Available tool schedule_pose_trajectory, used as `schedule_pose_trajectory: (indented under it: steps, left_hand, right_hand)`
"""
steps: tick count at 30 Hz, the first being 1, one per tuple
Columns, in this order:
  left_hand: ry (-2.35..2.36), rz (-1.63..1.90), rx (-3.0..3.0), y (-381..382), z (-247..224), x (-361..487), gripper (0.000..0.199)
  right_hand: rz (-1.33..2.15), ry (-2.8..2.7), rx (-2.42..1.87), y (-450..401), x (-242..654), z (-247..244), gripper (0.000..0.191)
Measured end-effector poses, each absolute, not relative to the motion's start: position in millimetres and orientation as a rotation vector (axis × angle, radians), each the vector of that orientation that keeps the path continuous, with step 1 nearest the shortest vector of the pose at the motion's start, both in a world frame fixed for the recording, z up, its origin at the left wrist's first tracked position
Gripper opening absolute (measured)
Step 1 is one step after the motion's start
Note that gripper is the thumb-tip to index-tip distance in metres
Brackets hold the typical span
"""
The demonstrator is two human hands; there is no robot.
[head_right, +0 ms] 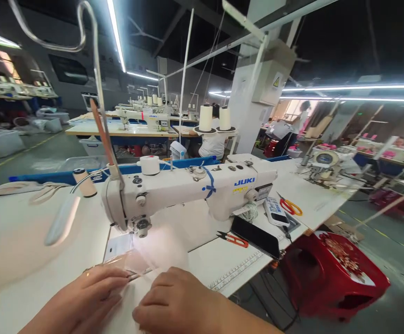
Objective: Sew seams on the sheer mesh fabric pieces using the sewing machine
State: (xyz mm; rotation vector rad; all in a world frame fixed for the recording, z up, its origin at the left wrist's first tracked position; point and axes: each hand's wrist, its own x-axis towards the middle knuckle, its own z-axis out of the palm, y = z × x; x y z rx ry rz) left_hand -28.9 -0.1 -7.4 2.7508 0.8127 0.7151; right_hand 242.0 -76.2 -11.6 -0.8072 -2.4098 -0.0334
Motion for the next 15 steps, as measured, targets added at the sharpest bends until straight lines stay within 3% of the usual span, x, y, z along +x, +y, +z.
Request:
schedule_pose_trajectory:
  steps: [3, 11, 15]
  left_hand:
    - [0.983, 0.671, 2.599, -9.3, -0.2, -27.5, 0.025]
    - [1.016, 0.641, 2.735, -16.2, -4.5, -10.0, 0.034]
    - [0.997, 0.567, 2.769, -16.6, -10.6, -9.0, 0.033]
  right_hand:
    - [0.119, -2.276, -0.745, -82.9, 240.8, -5.4, 0.014]
    - [0.247, -1.962, -1.352, -51.6, 256.4, -12.8, 0.041]
    - [0.511, -1.802, -1.497, -36.7, 273.8, -12.5, 0.027]
